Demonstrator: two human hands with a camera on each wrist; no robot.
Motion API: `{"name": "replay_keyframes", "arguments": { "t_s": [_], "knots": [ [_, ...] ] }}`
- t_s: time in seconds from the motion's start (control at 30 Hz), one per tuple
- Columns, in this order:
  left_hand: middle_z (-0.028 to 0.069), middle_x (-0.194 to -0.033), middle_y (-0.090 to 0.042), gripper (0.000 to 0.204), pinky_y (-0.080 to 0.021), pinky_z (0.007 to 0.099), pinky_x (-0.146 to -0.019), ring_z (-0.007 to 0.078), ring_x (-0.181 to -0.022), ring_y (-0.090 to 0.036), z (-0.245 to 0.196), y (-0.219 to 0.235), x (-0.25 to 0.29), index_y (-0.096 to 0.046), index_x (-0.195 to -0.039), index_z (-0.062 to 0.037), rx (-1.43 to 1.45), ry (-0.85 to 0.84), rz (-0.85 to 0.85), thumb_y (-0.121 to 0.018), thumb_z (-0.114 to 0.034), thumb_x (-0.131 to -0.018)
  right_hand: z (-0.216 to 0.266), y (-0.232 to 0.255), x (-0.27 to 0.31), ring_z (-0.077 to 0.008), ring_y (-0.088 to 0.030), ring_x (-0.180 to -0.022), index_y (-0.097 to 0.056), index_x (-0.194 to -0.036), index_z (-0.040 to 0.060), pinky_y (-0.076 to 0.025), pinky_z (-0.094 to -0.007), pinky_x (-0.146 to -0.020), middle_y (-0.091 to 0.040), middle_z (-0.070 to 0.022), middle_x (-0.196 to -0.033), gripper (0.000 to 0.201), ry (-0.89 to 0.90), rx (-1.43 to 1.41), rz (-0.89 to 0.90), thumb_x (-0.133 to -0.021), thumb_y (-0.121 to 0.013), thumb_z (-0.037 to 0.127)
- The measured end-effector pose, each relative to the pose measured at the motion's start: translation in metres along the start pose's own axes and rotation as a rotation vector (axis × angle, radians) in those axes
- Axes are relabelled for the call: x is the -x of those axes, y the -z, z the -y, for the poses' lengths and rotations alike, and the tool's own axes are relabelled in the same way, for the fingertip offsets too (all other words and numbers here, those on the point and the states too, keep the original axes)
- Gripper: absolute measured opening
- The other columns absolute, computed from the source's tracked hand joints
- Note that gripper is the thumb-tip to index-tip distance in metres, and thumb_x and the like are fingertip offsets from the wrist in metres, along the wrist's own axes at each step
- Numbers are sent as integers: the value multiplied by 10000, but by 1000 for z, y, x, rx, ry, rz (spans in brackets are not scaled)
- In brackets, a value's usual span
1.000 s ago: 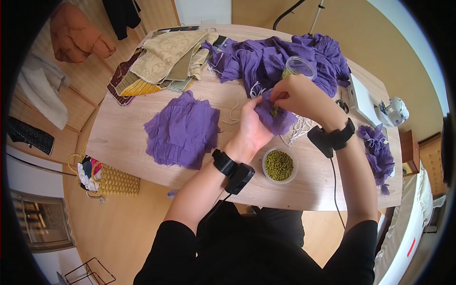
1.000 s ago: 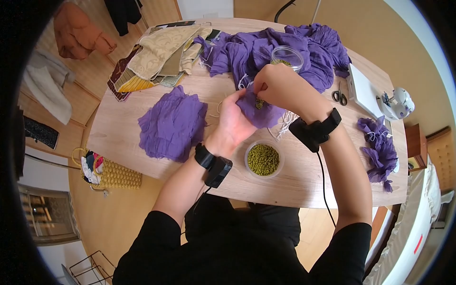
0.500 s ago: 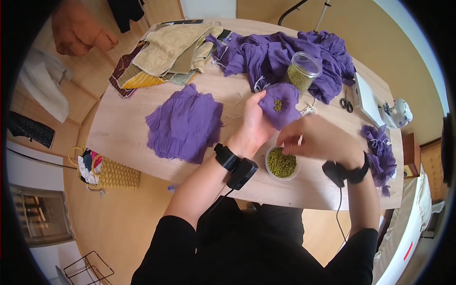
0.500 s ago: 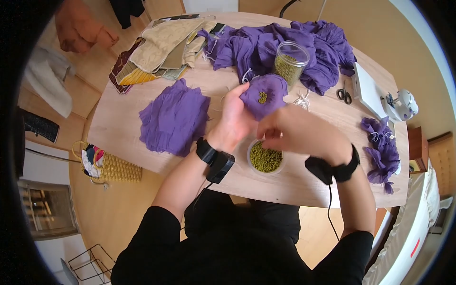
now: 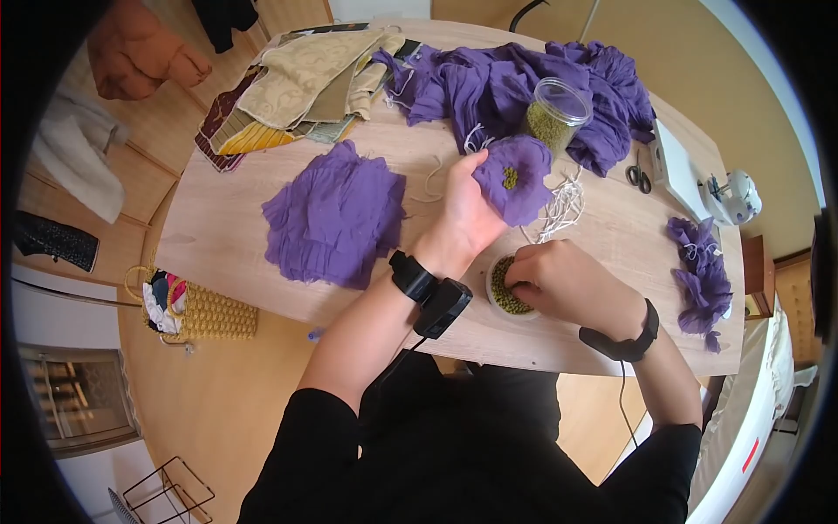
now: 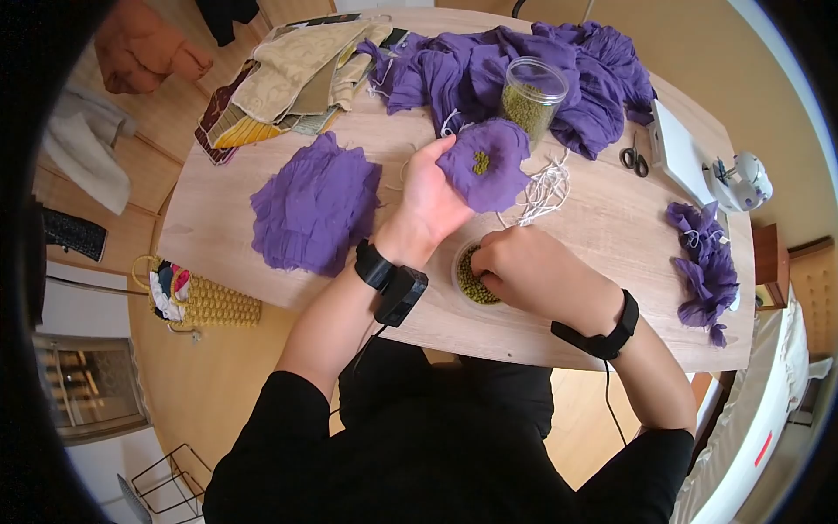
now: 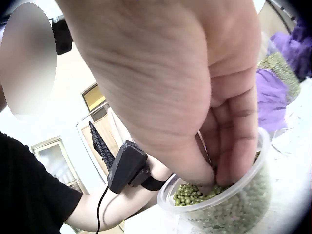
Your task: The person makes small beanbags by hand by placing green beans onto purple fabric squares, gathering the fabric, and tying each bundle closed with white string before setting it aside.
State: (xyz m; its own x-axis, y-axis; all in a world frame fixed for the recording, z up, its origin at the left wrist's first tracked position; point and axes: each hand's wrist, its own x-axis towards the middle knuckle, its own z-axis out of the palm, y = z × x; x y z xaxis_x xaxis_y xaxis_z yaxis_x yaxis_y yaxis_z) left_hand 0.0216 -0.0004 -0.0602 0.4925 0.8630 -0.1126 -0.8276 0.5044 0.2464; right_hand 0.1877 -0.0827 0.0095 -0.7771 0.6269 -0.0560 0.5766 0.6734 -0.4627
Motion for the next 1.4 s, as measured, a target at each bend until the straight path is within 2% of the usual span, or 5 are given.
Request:
{"name": "replay_keyframes", "arguments": {
  "t_s": [0.3,0.43,1.0,1.3,1.4],
  "knots": [
    [211,-1451,-609,550,-445,562,-1167,379,-1317,-600,1,5,-1,-535,-1458,38,-30,-4,-3,-294,-312,-1108,-22,44,-19,-245,-744,-757,-800,-965,-9,-572,-337,-724,-776,-161,-871,143,-113,-295,-99,-830,-785,37],
    [185,-1428,-615,526,-469,534,-1141,361,-1297,-608,0,14,-1,-554,-1429,15,25,106,160,-314,-325,-1106,-32,60,-39,-263,-750,-736,-797,-961,-10,-582,-347,-705,-770,-182,-853,150,-177,-253,-262,-817,-779,29],
    [166,-1394,-612,442,-469,513,-1153,322,-1289,-603,5,3,4,-560,-1381,-16,20,56,38,-361,-311,-1120,-45,55,-49,-369,-745,-841,-782,-977,-7,-592,-407,-755,-760,-204,-924,166,-86,9,-454,-836,-699,22],
    [194,-1414,-615,496,-466,524,-1187,328,-1292,-626,3,-5,7,-557,-1401,33,51,113,102,-324,-312,-1133,-83,29,9,-152,-701,-795,-742,-1168,-32,-579,-311,-726,-772,-81,-955,241,-434,-462,-614,-940,-663,-24],
    [197,-1420,-624,489,-453,535,-1194,331,-1301,-624,5,-4,7,-546,-1418,35,29,114,87,-355,-316,-1136,-100,6,9,-127,-675,-793,-727,-1181,-27,-556,-298,-715,-748,-59,-947,246,-325,-433,-542,-949,-645,-32]
  ]
}}
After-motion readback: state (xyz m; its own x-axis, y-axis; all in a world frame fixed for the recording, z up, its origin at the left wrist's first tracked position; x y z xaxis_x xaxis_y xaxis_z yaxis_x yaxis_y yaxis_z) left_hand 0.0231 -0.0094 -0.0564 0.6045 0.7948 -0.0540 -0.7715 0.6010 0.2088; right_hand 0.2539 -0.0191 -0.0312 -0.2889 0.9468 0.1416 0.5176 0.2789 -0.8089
